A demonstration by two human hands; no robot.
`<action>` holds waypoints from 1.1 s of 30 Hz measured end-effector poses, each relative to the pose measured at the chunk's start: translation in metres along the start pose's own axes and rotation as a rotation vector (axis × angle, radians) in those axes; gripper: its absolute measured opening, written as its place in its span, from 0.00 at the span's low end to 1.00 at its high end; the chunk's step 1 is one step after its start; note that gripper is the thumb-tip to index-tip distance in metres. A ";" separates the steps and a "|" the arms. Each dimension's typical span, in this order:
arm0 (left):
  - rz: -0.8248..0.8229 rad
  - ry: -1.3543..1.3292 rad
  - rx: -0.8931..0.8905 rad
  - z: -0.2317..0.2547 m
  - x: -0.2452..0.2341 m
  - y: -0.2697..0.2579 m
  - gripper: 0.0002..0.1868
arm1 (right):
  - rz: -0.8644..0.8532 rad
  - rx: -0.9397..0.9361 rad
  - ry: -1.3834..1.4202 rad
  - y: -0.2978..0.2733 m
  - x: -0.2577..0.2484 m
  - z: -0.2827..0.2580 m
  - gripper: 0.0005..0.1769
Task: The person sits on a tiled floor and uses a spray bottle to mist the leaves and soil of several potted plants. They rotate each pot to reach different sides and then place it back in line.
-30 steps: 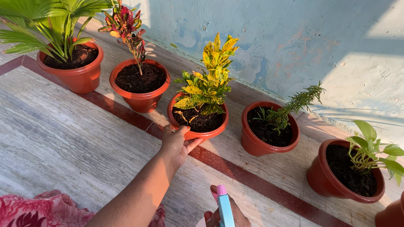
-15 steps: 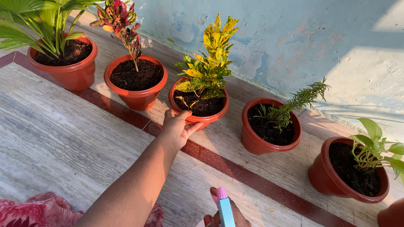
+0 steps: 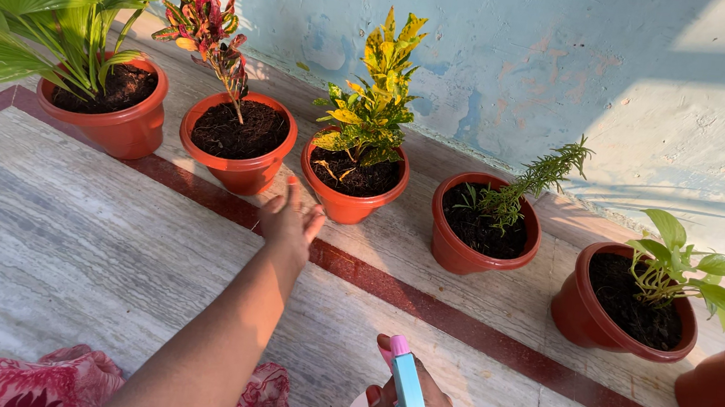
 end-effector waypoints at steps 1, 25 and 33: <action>0.059 -0.024 0.043 0.008 -0.011 0.002 0.34 | -0.003 0.028 -0.005 0.000 0.000 0.001 0.37; -0.109 0.073 0.107 0.108 -0.052 0.069 0.21 | 0.020 0.201 0.145 -0.001 0.002 0.008 0.32; -0.124 0.083 0.092 0.092 -0.075 0.068 0.29 | -0.075 0.154 0.013 -0.005 0.019 -0.028 0.31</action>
Point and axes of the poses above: each hand's wrist, its own y-axis towards the middle knuckle, its own x-axis out of the palm, z = x × y, the point moved 7 cm from there along y, towards the middle knuckle, and after that the axes turned 5 degrees about y, right-handed, at the moved point
